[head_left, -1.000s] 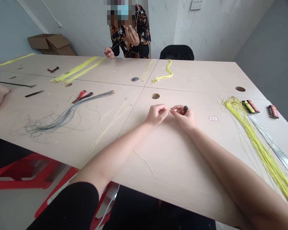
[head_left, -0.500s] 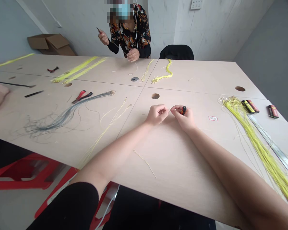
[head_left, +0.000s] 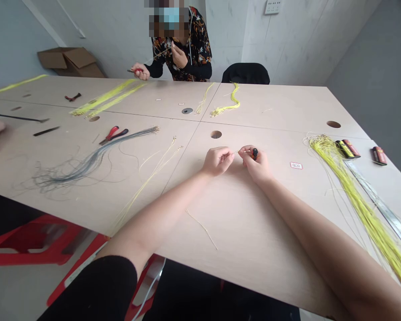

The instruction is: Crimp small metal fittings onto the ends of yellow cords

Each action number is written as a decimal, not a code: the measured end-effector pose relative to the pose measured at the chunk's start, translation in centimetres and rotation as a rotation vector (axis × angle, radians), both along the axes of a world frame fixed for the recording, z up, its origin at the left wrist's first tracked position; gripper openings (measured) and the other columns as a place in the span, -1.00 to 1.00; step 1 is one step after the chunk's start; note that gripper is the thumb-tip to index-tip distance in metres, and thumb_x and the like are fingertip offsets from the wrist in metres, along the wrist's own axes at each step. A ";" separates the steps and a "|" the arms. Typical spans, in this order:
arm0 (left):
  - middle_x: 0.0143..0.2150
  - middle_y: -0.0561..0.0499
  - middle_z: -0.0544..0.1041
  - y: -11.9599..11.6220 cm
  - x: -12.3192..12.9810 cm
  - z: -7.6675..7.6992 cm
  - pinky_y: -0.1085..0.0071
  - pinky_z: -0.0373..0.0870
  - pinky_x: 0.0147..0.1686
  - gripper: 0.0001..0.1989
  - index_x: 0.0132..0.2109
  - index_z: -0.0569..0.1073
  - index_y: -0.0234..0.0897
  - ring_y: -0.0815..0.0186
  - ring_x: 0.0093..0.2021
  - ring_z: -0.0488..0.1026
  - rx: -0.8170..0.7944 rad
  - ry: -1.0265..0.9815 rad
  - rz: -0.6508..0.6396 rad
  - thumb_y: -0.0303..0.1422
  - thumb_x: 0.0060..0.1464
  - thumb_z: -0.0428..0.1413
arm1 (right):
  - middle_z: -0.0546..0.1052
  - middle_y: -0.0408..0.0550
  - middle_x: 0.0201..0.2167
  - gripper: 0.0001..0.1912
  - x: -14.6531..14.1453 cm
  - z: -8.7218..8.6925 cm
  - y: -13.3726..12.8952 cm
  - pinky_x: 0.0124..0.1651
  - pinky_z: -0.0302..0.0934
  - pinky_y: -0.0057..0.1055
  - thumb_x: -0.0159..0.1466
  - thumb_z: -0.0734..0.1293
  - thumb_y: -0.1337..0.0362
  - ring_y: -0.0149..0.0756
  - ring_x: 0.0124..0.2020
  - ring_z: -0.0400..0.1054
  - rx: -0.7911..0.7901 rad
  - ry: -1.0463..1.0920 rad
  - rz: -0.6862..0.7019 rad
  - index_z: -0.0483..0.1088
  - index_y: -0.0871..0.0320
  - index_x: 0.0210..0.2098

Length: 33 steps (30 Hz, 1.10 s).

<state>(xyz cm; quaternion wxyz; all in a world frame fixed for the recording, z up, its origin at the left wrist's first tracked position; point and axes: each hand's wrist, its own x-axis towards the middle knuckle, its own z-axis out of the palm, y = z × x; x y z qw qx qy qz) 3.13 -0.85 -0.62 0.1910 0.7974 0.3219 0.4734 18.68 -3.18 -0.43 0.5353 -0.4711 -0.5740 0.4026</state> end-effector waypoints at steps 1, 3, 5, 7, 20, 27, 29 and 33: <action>-0.63 0.09 0.28 0.0 0.0 0.0 0.44 0.08 -0.55 -0.68 -0.55 0.30 -0.28 0.43 -0.60 0.17 0.010 0.008 0.001 -0.25 0.11 -0.05 | 0.11 -0.28 -0.70 -0.83 0.0 0.0 0.0 -0.53 -0.12 -0.46 0.16 0.29 0.17 -0.49 -0.64 -0.01 0.001 0.008 0.003 0.32 0.14 -0.44; -0.62 0.08 0.29 0.0 -0.1 -0.1 0.43 0.08 -0.54 -0.67 -0.55 0.30 -0.27 0.42 -0.60 0.18 0.025 0.024 0.001 -0.24 0.13 -0.06 | 0.12 -0.28 -0.70 -0.84 0.0 -0.2 0.2 -0.53 -0.12 -0.46 0.16 0.29 0.17 -0.49 -0.64 -0.01 0.003 0.027 0.014 0.30 0.14 -0.43; -0.62 0.07 0.30 0.0 -0.1 0.0 0.43 0.09 -0.53 -0.66 -0.55 0.30 -0.27 0.41 -0.59 0.19 0.030 0.038 0.001 -0.23 0.14 -0.07 | 0.11 -0.29 -0.70 -0.84 0.0 -0.5 0.3 -0.54 -0.11 -0.47 0.16 0.28 0.18 -0.49 -0.64 -0.02 0.002 0.057 0.026 0.29 0.13 -0.42; -0.62 0.07 0.30 -0.1 -0.1 0.1 0.43 0.10 -0.52 -0.66 -0.55 0.30 -0.27 0.41 -0.58 0.20 0.031 0.048 0.004 -0.24 0.14 -0.09 | 0.09 -0.30 -0.71 -0.85 0.0 -0.8 0.5 -0.54 -0.11 -0.47 0.16 0.28 0.18 -0.49 -0.65 -0.02 -0.005 0.100 0.035 0.27 0.13 -0.42; -0.62 0.07 0.28 -0.2 0.0 0.1 0.42 0.10 -0.51 -0.70 -0.56 0.27 -0.25 0.41 -0.58 0.16 0.034 0.143 -0.014 -0.26 0.09 -0.07 | 0.05 -0.32 -0.72 -0.84 0.0 -0.7 0.6 -0.56 -0.05 -0.48 0.12 0.29 0.18 -0.48 -0.66 -0.02 -0.074 0.218 0.009 0.22 0.10 -0.44; -0.62 0.07 0.27 -0.4 0.0 0.2 0.43 0.08 -0.53 -0.72 -0.56 0.26 -0.24 0.41 -0.59 0.15 0.060 0.189 -0.014 -0.28 0.07 -0.07 | 0.04 -0.32 -0.72 -0.80 0.0 -0.6 0.6 -0.57 -0.11 -0.48 0.11 0.32 0.15 -0.50 -0.67 -0.03 -0.088 0.220 -0.009 0.23 0.11 -0.41; -0.62 0.07 0.26 -0.4 0.0 0.2 0.43 0.07 -0.53 -0.72 -0.57 0.25 -0.24 0.41 -0.60 0.14 0.075 0.198 -0.014 -0.29 0.07 -0.08 | 0.05 -0.33 -0.72 -0.78 0.0 -0.6 0.5 -0.57 -0.12 -0.48 0.11 0.33 0.14 -0.50 -0.67 -0.03 -0.092 0.219 -0.013 0.23 0.11 -0.41; -0.62 0.06 0.29 -0.5 0.0 0.3 0.43 0.08 -0.53 -0.72 -0.57 0.25 -0.24 0.41 -0.59 0.16 0.078 0.217 -0.017 -0.29 0.07 -0.07 | 0.06 -0.32 -0.72 -0.76 0.1 -0.7 0.5 -0.57 -0.11 -0.48 0.12 0.33 0.11 -0.50 -0.67 -0.03 -0.094 0.214 -0.020 0.24 0.11 -0.40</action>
